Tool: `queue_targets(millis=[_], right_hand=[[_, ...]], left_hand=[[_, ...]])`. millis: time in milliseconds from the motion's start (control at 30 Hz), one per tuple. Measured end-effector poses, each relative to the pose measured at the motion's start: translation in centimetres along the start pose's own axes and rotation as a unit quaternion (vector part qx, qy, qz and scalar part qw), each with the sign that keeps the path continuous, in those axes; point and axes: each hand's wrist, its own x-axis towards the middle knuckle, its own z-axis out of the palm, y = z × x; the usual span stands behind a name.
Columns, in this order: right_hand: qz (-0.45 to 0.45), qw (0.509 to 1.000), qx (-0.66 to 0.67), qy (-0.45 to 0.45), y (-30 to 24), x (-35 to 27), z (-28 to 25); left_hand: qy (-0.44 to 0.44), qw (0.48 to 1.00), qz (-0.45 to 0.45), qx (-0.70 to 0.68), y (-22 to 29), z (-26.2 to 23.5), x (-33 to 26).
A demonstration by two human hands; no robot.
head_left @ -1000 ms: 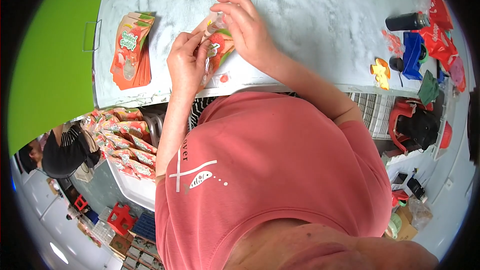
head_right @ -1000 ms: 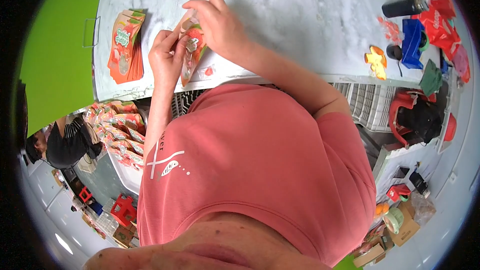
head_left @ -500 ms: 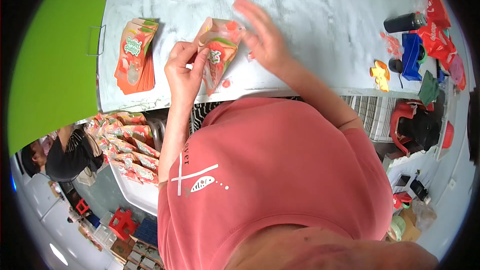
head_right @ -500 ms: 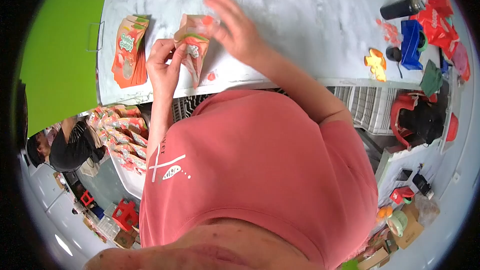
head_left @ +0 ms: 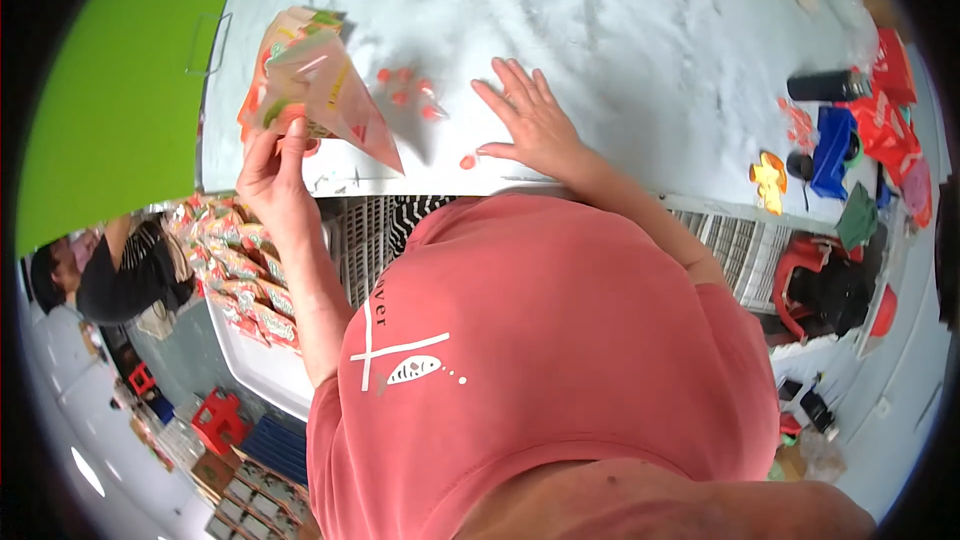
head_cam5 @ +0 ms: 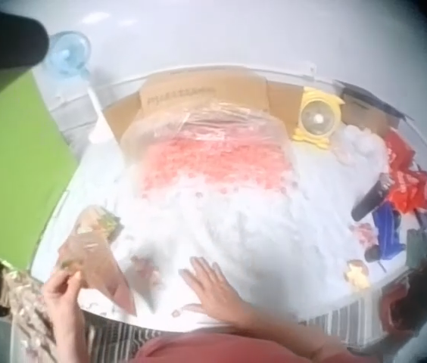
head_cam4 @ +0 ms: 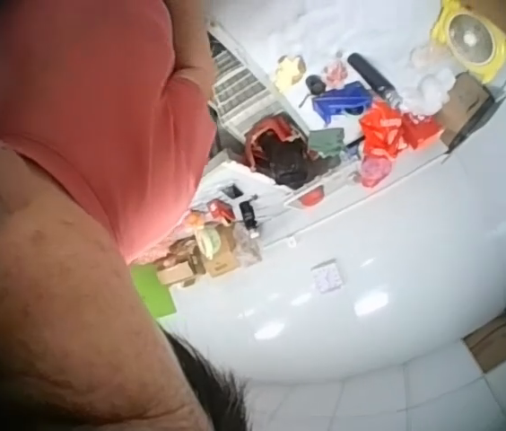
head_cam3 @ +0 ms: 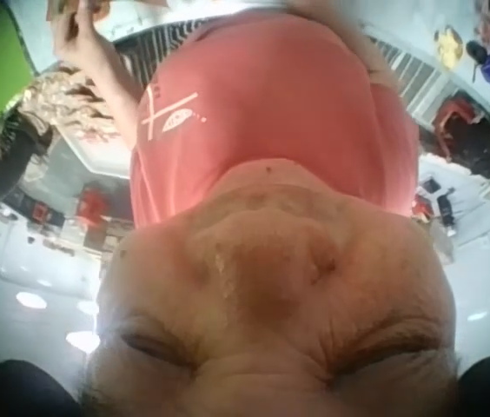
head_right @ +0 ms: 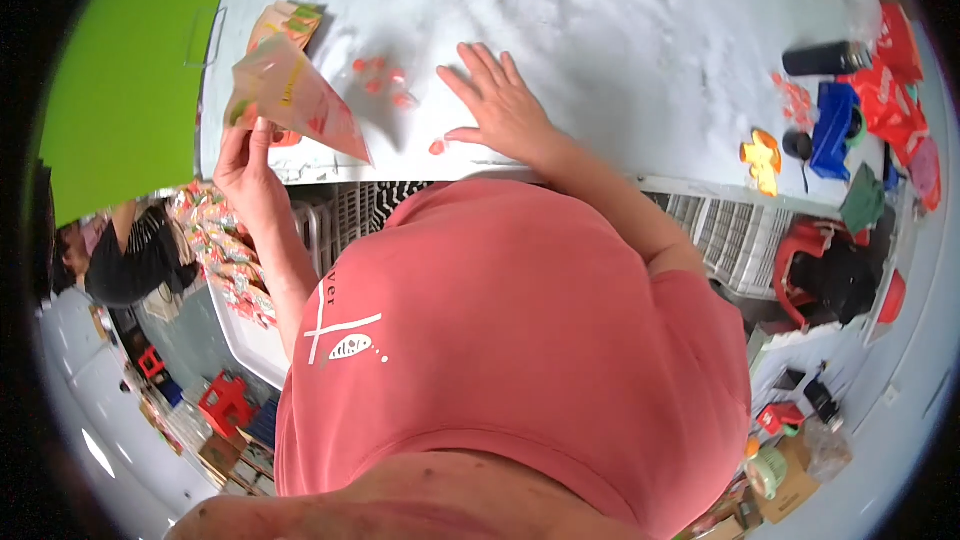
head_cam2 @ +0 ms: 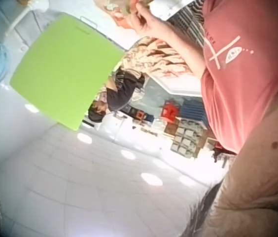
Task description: Packaging small red items into individual printed pouches on a factory workbench.
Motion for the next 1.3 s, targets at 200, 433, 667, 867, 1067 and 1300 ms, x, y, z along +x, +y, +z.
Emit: queue_targets(millis=[200,433,667,867,1067,1300], right_hand=[[-0.074,0.996,0.043,-0.021,-2.6,5.7,1.1],[-0.164,0.966,-0.068,-0.188,-2.9,13.8,4.3],[-0.176,0.98,-0.039,-0.079,-2.2,7.1,1.7],[-0.178,0.983,-0.032,0.021,-2.1,7.4,4.2],[-0.171,0.981,-0.078,0.054,0.9,9.6,5.0],[0.179,0.908,0.372,0.069,1.9,9.3,1.0]], left_hand=[[0.087,0.989,0.027,0.113,2.2,-5.2,-1.8],[0.084,0.99,-0.003,0.111,-0.6,-7.2,-4.5],[0.073,0.986,-0.008,0.15,-1.5,-7.2,-4.9],[0.048,0.989,0.01,0.138,-1.1,-5.6,-4.0],[0.024,0.987,0.051,0.151,-1.7,-5.0,-3.7],[-0.05,0.971,0.073,0.222,-1.7,-0.8,-2.5]])
